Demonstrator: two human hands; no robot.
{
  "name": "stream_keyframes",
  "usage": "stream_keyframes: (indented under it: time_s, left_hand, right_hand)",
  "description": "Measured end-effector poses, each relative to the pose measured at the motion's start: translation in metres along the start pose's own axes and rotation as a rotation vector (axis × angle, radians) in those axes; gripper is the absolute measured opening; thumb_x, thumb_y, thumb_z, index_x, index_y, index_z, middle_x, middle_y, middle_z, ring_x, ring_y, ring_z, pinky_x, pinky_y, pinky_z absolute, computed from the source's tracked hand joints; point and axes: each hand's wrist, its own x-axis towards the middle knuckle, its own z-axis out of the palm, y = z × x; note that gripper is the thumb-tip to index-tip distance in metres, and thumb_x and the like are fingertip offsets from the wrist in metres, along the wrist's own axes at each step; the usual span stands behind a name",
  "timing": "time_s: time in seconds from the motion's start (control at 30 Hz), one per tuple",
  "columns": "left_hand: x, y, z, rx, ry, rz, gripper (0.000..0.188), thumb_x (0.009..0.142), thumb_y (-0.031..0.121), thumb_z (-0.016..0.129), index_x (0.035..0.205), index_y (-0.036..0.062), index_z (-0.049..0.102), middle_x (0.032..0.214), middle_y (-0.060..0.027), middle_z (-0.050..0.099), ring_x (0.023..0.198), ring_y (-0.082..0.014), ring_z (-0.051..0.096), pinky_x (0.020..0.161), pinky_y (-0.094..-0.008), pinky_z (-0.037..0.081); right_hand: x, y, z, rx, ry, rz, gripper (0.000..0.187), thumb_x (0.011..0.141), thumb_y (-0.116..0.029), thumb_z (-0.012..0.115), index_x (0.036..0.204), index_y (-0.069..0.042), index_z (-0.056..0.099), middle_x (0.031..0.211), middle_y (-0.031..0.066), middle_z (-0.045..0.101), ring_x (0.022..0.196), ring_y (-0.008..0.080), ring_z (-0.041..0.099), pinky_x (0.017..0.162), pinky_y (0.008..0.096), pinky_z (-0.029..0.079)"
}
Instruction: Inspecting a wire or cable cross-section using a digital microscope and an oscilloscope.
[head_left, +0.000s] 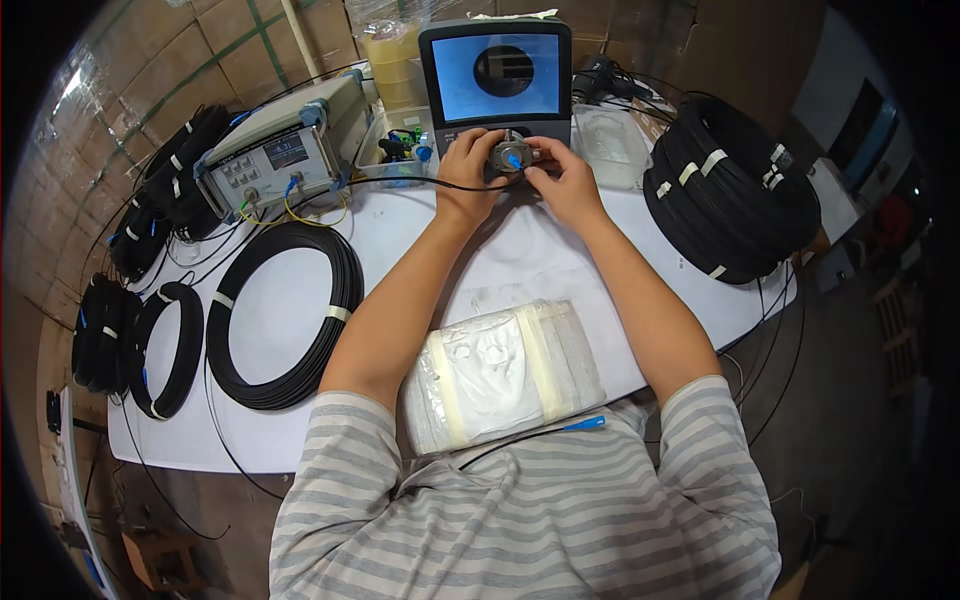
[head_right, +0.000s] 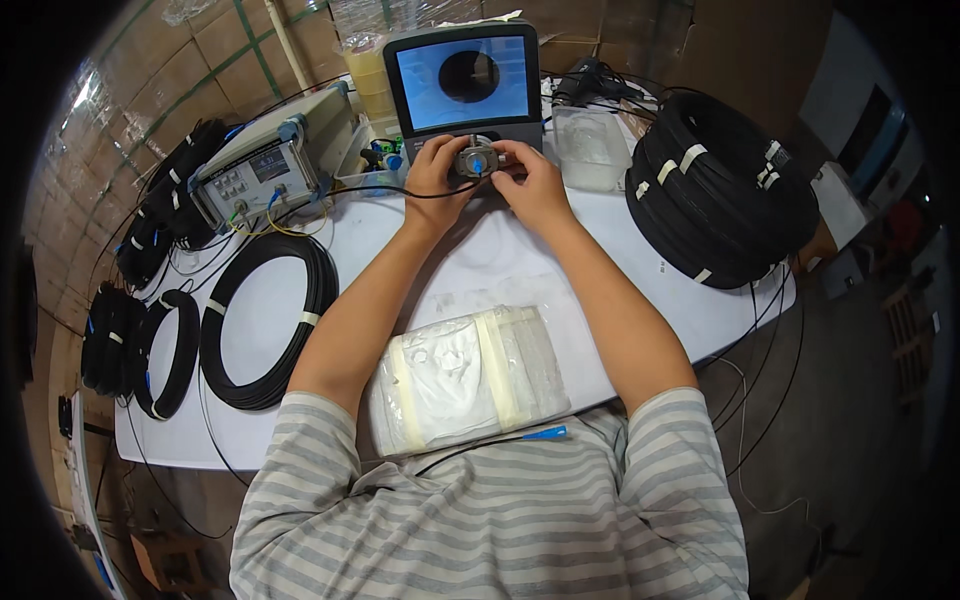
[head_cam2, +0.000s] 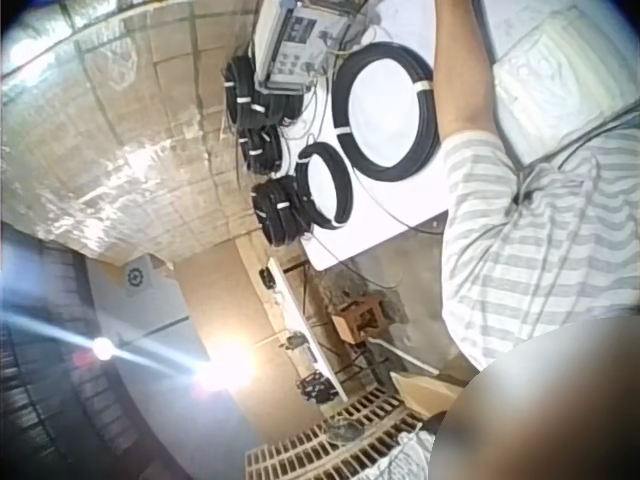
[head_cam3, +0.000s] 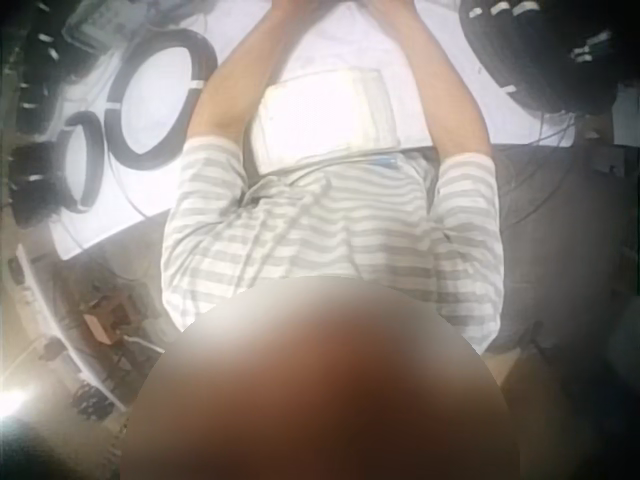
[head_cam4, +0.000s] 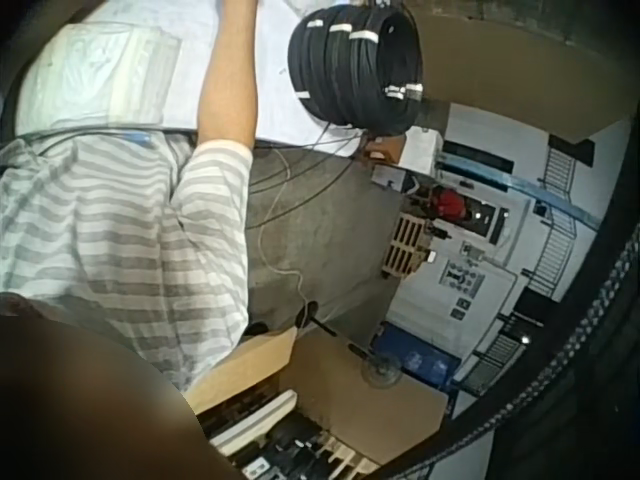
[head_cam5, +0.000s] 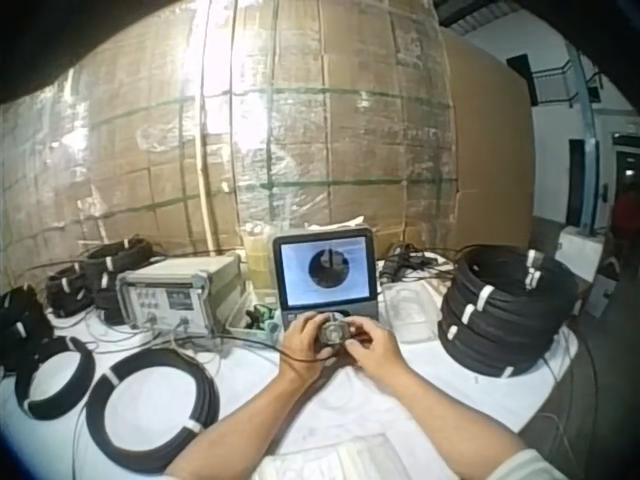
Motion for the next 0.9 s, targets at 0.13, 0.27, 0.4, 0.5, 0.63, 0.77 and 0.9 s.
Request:
stream_keyframes:
  time_s: [0.13,0.27,0.4,0.5,0.63,0.77,0.9]
  left_hand:
    - [0.000,0.001,0.002,-0.004,0.014,-0.005,0.061,0.070,0.013,0.090,0.125,0.0068,0.065,0.121,-0.0143,0.063,0.109,-0.0359,0.065,0.091,-0.0421,0.054]
    - [-0.001,0.001,0.001,-0.005,0.014,-0.024,0.061,0.069,0.012,0.090,0.125,0.0071,0.065,0.121,-0.0142,0.063,0.109,-0.0359,0.065,0.091,-0.0423,0.054]
    - [0.001,0.005,0.004,-0.026,0.027,-0.036,0.064,0.066,0.012,0.090,0.124,0.0086,0.064,0.120,-0.0122,0.063,0.109,-0.0354,0.063,0.091,-0.0433,0.053]
    - [0.000,0.003,0.003,-0.040,0.033,-0.040,0.065,0.063,0.011,0.089,0.122,0.0101,0.063,0.119,-0.0105,0.062,0.108,-0.0350,0.063,0.092,-0.0447,0.052]
    - [-0.001,-0.001,0.006,-0.041,0.037,-0.046,0.063,0.063,0.009,0.087,0.121,0.0102,0.063,0.119,-0.0116,0.062,0.109,-0.0363,0.062,0.093,-0.0453,0.051]
    - [-0.001,0.000,0.005,-0.035,0.022,-0.074,0.063,0.063,0.009,0.086,0.122,0.0106,0.063,0.120,-0.0121,0.061,0.111,-0.0368,0.061,0.094,-0.0459,0.051]
    - [-0.001,0.001,0.005,-0.032,0.019,-0.073,0.064,0.063,0.009,0.086,0.123,0.0110,0.063,0.121,-0.0119,0.061,0.111,-0.0365,0.061,0.094,-0.0461,0.050]
  right_hand:
    - [0.006,0.003,-0.001,0.031,0.045,-0.065,0.034,0.092,-0.003,0.066,0.127,-0.002,0.067,0.111,0.0061,0.070,0.103,0.0164,0.068,0.092,0.0302,0.053]
    - [0.012,-0.015,0.007,-0.103,0.167,-0.087,0.025,0.094,-0.012,0.072,0.116,-0.001,0.073,0.104,0.0062,0.070,0.095,0.0157,0.069,0.084,0.0291,0.055]
    - [0.024,-0.024,0.018,-0.130,0.254,-0.100,0.025,0.092,-0.021,0.078,0.106,-0.001,0.076,0.100,0.0064,0.070,0.088,0.0157,0.069,0.078,0.0284,0.055]
    - [0.031,-0.027,0.025,-0.166,0.299,-0.096,0.026,0.085,-0.027,0.082,0.096,-0.004,0.078,0.093,0.0082,0.072,0.080,0.0203,0.071,0.074,0.0322,0.056]
    - [0.038,-0.025,0.026,-0.173,0.282,-0.055,0.027,0.084,-0.030,0.083,0.093,-0.005,0.079,0.093,0.0083,0.072,0.081,0.0206,0.071,0.074,0.0321,0.056]
    - [0.040,-0.023,0.025,-0.102,0.264,-0.024,0.025,0.084,-0.029,0.083,0.093,-0.007,0.081,0.093,0.0078,0.073,0.082,0.0213,0.071,0.075,0.0326,0.055]
    - [0.040,-0.024,0.023,-0.129,0.252,-0.006,0.024,0.084,-0.030,0.083,0.094,-0.008,0.081,0.094,0.0074,0.073,0.083,0.0218,0.071,0.076,0.0331,0.055]
